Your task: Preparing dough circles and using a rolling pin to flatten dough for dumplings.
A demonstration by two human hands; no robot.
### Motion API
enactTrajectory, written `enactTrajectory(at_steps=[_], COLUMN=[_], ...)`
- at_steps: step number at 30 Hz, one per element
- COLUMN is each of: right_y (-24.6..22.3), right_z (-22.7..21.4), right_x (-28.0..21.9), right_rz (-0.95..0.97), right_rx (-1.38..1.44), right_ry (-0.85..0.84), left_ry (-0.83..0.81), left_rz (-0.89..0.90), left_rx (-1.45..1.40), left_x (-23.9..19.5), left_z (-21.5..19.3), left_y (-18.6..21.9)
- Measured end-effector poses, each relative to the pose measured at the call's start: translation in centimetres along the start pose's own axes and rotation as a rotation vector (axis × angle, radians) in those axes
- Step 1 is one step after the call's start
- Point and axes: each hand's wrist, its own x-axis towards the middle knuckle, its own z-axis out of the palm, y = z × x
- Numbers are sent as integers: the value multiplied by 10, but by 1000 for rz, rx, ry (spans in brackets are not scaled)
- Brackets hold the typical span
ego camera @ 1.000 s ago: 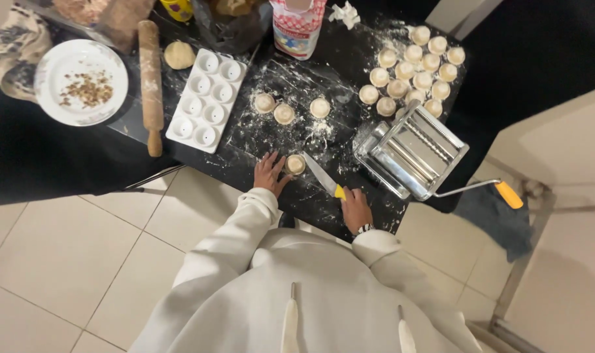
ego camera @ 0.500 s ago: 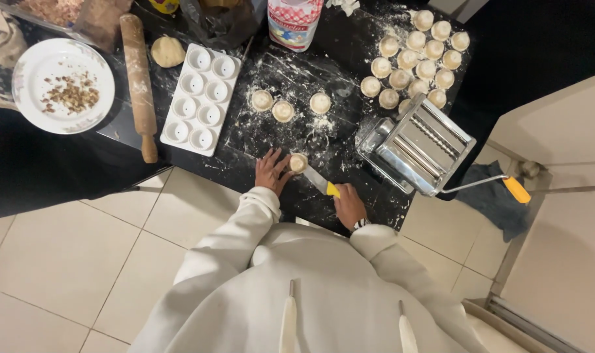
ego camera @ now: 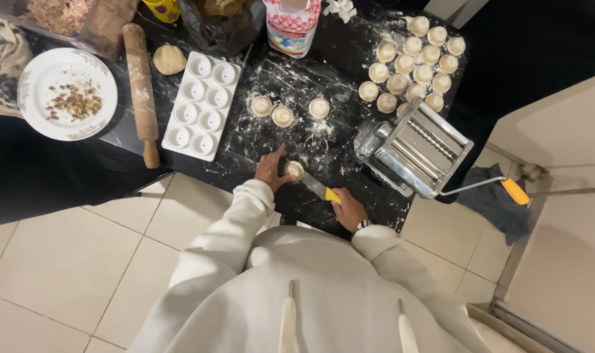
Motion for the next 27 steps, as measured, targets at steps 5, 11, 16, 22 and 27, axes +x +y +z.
enactTrajectory(at_steps=[5,11,16,22,27], right_y=[-1,-1,3,11,24], right_z=[-9,-14,-20,-24,-14], right_x=[-3,-11,-11,-9,-10], right_rz=[60,55,76,46,-78], right_rx=[23,26,28,-147,-158], right_ry=[-42,6,199,395,336], left_ry=[-176,-342,-198,-201,-148], left_rz=[99,15,38,-213,-151], left_rx=[57,-25,-98,-184,-621], left_x=[18,20,15,7,3], left_z=[22,8,19,27,52], left_y=[-39,-20,-23,-8,-3])
